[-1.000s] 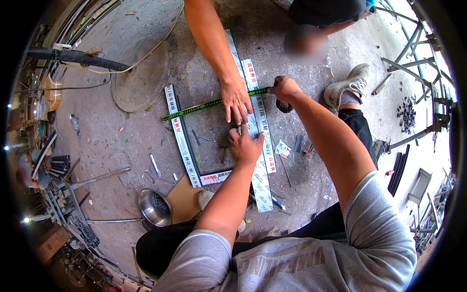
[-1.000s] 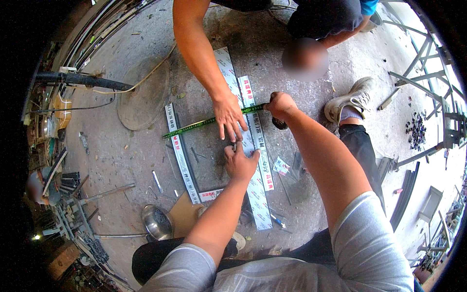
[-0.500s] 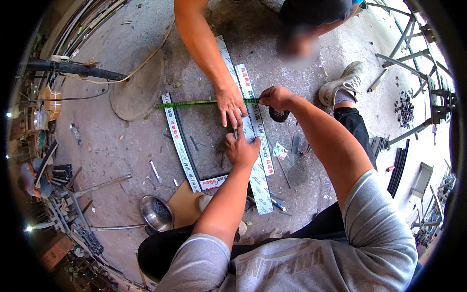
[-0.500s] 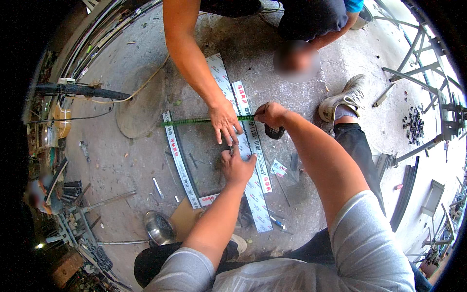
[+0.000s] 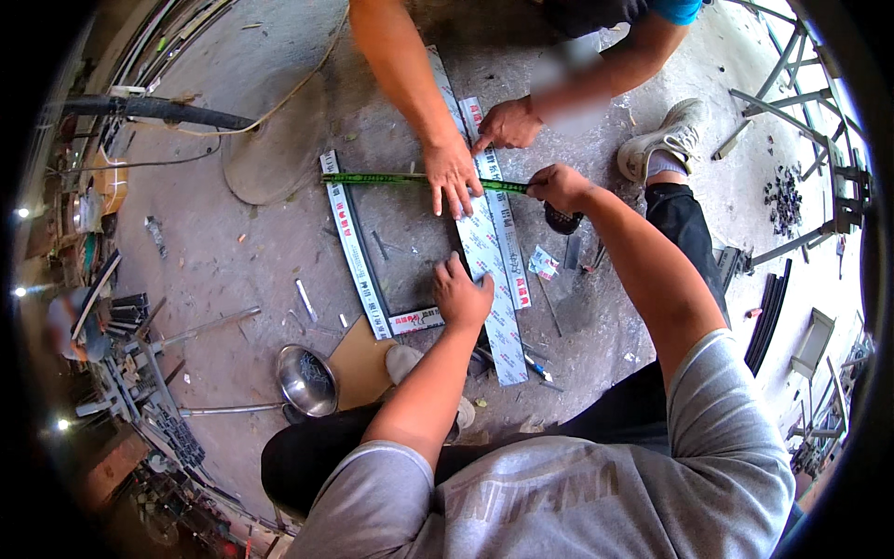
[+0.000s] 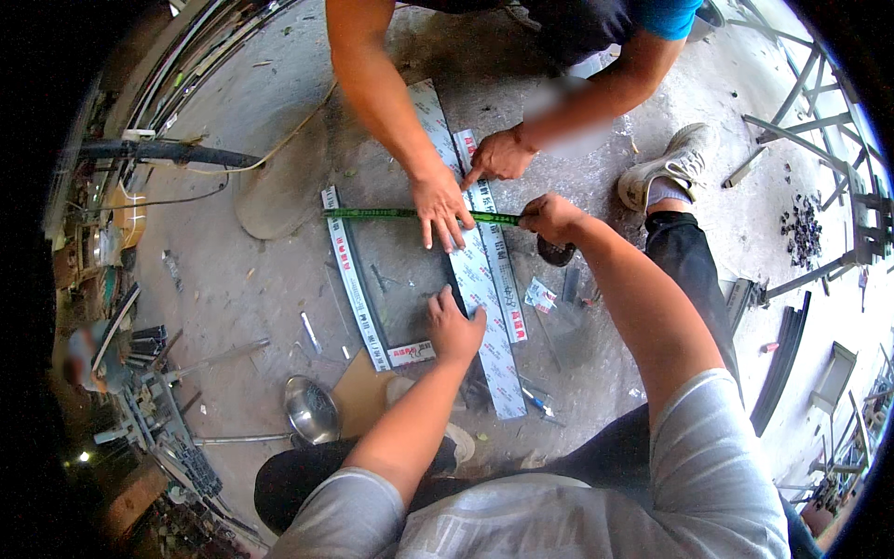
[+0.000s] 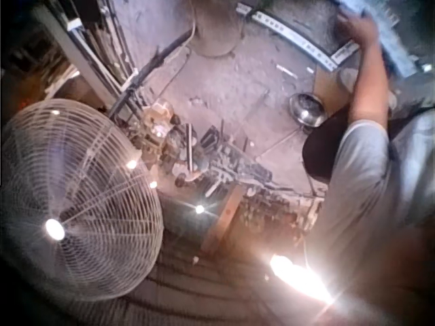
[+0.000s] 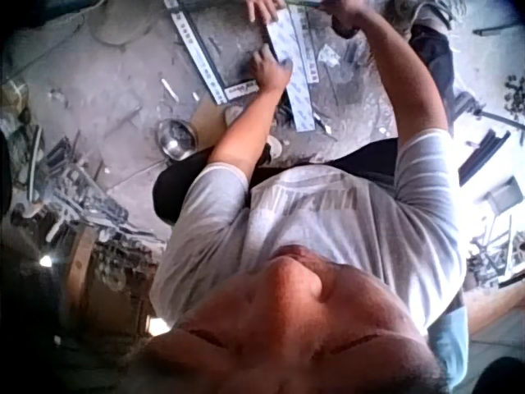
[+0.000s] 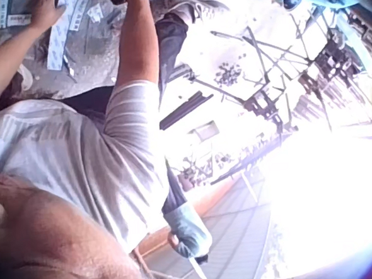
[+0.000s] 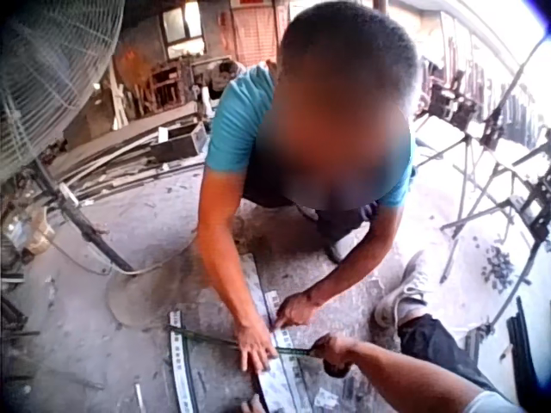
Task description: The person measures metal frame pieces with a tape measure, marks them, and assembles them into a rectangular frame using a power drill. They then insert a glass pane into the frame and carry the completed unit to a storage area.
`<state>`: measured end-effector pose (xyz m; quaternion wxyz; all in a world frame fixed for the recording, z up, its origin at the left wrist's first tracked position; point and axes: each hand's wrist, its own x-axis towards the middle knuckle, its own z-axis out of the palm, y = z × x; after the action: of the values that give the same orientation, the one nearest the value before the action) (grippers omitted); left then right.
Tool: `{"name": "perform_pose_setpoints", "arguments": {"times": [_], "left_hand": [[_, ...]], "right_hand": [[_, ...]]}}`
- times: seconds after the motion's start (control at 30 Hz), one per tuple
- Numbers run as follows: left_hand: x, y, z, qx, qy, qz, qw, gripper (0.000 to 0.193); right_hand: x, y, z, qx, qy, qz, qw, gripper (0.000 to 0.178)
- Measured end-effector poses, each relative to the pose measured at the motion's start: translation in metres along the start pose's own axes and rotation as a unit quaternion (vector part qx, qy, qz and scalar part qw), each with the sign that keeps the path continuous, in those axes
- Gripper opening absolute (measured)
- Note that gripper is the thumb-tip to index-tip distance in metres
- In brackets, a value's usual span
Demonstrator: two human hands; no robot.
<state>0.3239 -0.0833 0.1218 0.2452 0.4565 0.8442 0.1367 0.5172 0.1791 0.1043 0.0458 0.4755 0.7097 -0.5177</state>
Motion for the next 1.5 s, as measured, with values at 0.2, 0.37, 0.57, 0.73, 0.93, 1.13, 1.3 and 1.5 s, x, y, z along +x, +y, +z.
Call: {"name": "perform_pose_setpoints", "arguments": {"times": [0.2,0.37,0.57,0.73,0.93,1.13,1.3,1.5], "left_hand": [[-0.045,-0.007,-0.005,0.07,-0.024,0.005,0.997,0.081],[-0.06,-0.011,-0.013,0.06,-0.071,-0.006,0.996,0.086],[-0.066,0.002,-0.018,0.082,-0.094,-0.013,0.992,0.082],[-0.078,-0.002,-0.016,0.109,-0.112,-0.02,0.988,0.075],[-0.09,-0.013,-0.013,0.102,-0.109,-0.047,0.988,0.062],[-0.09,-0.017,-0.01,0.104,-0.094,-0.049,0.989,0.057],[-0.083,-0.027,0.002,0.094,-0.067,-0.031,0.993,0.055],[-0.073,-0.02,0.001,0.08,-0.049,-0.028,0.995,0.054]], "right_hand": [[-0.004,0.003,0.0,-0.037,0.018,0.02,0.999,0.024],[-0.024,-0.03,0.008,-0.079,0.035,0.019,0.996,0.024],[-0.046,-0.025,0.03,-0.081,0.001,0.004,0.997,0.027],[-0.083,0.001,0.05,-0.066,-0.069,-0.025,0.995,0.029],[-0.119,0.007,0.054,-0.054,-0.138,0.043,0.988,0.029],[-0.115,0.009,0.064,-0.047,-0.13,0.052,0.989,0.027],[-0.111,0.008,0.055,-0.065,-0.108,0.025,0.992,0.028],[-0.107,0.006,0.055,-0.091,-0.068,0.073,0.991,0.036]]}}
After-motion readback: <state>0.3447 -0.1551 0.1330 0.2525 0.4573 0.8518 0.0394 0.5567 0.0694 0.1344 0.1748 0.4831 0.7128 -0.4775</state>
